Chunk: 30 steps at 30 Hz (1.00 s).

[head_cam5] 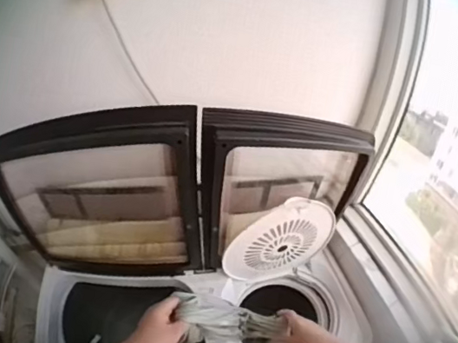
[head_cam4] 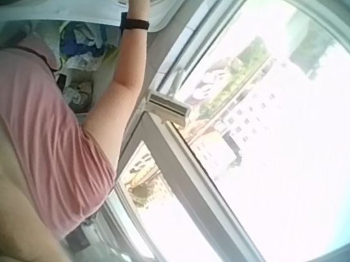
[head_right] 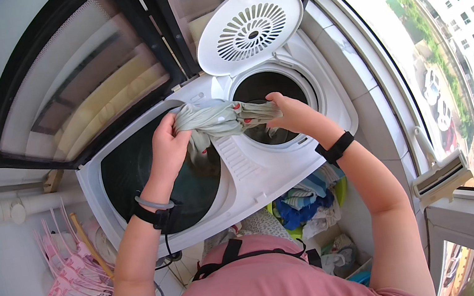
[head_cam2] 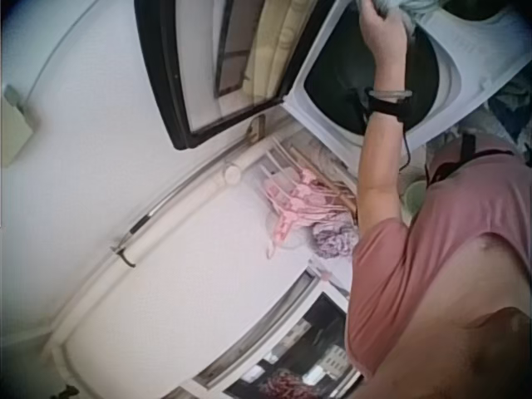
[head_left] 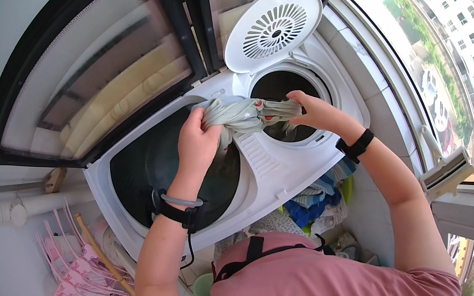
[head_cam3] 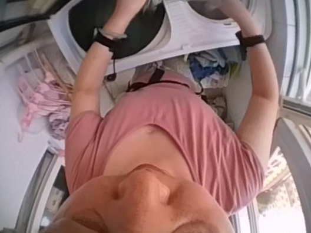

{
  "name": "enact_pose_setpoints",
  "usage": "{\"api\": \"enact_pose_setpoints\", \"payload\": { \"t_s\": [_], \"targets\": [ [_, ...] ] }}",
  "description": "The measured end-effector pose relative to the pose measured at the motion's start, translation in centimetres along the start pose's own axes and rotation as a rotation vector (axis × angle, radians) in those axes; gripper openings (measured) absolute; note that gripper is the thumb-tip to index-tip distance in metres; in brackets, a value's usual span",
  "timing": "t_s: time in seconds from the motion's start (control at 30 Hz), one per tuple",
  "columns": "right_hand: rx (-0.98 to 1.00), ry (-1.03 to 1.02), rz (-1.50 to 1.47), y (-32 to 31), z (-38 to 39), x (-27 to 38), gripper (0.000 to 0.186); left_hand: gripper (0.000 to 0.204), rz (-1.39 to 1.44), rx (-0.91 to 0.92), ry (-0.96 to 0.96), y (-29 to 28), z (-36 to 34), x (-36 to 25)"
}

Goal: The recorder puts clothes into a washing machine, starts it, and prepares cleaning items in a bucket.

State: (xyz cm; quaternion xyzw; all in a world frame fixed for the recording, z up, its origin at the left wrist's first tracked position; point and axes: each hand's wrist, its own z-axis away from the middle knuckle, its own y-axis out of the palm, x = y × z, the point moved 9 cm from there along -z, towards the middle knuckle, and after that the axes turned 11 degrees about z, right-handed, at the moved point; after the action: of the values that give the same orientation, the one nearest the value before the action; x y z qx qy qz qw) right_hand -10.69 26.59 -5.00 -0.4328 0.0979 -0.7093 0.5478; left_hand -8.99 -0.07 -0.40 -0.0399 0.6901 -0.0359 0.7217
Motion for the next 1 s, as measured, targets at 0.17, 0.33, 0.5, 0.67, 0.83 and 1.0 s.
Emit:
{"api": "enact_pose_setpoints", "payload": {
  "t_s": [0.17,0.33,0.5,0.67,0.83,1.0],
  "targets": [
    [-0.205,-0.373,0.068,-0.2,0.6,7.9,0.094,0.024,-0.291,0.111,0.167,5.6,-0.2,-6.3],
    [-0.325,-0.349,0.138,0.5,-2.7,6.6,0.030,0.041,0.071,0.305,0.068,6.8,-0.5,-3.4],
    [-0.371,-0.327,0.202,0.8,-1.8,4.8,0.026,0.070,-0.048,0.160,-0.219,0.7,-0.8,5.1],
    [-0.364,-0.510,0.106,-1.8,2.7,11.5,0.028,0.101,-0.362,0.357,-0.308,1.8,1.1,16.7],
    [-0.455,-0.575,0.004,-5.2,7.8,14.9,0.025,0.109,-0.142,0.426,-0.316,4.3,1.0,25.1],
    [-0.503,-0.527,-0.407,-9.2,11.9,13.5,0.030,0.112,-0.153,0.221,-0.262,3.7,0.9,21.4]
  ]
}}
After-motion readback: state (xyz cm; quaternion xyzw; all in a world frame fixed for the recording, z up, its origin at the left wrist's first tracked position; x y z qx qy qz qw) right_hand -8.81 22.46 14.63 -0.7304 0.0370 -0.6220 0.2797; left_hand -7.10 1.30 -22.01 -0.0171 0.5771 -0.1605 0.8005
